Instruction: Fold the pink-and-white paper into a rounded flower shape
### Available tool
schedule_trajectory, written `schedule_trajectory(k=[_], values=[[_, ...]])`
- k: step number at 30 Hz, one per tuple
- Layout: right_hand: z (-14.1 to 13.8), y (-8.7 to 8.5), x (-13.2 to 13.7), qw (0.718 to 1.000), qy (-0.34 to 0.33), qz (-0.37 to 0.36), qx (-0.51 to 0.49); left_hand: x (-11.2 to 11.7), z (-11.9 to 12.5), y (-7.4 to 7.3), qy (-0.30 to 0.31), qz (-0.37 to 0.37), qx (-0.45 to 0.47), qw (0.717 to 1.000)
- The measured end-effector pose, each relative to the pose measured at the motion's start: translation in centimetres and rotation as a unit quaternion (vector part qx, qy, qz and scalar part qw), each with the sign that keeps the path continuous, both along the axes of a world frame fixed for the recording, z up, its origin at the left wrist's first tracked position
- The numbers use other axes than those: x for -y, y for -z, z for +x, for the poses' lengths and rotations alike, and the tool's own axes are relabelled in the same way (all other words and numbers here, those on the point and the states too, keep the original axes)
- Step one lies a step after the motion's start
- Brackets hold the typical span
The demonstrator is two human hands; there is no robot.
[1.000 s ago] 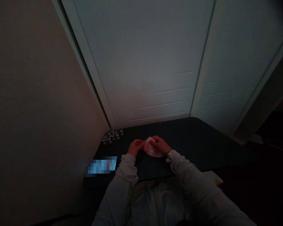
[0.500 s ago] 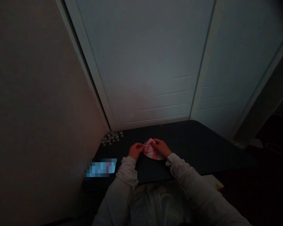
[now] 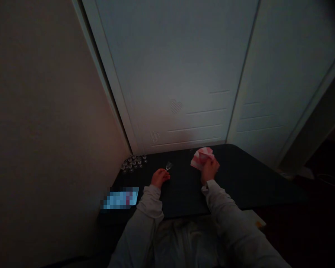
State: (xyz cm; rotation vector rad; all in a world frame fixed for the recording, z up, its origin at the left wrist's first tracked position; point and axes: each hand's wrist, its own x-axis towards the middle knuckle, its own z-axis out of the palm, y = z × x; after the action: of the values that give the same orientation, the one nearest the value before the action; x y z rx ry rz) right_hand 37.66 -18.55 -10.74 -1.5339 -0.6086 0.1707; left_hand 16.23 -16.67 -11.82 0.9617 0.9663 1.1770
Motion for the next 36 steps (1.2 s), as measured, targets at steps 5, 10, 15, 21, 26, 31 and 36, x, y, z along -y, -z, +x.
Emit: schedule_trajectory(k=[5,10,15,21,26,31,36], values=[[-3.5,0.3,0.7,0.942,-0.318,0.024,0.106,0.2,0.1,0.0,0.048,0.026,-0.031,0.998],[-5.3,0.3,1.6,0.867,-0.473,0.015,0.153,0.1,0.2,0.3,0.035,0.04,-0.057,0.997],[-4.8,0.8,1.2,0.87,-0.477,-0.004,0.125,0.0,0.2,0.3,0.059,0.062,-0.101,0.991],[-4.7,1.1,1.0,0.869,-0.476,-0.008,0.136,0.1,0.3,0.2,0.068,0.075,-0.122,0.987],[-4.6,1.5,0.7,0.864,-0.482,-0.008,0.145,-0.1,0.1,0.3,0.071,0.071,-0.118,0.988],[-4.5,1.3,0.9,0.861,-0.479,-0.005,0.169,-0.4,0.0,0.7,0.077,0.063,-0.093,0.991],[-4.5,0.7,1.3,0.874,-0.453,-0.002,0.175,-0.5,0.0,0.8,0.078,0.057,-0.088,0.991]])
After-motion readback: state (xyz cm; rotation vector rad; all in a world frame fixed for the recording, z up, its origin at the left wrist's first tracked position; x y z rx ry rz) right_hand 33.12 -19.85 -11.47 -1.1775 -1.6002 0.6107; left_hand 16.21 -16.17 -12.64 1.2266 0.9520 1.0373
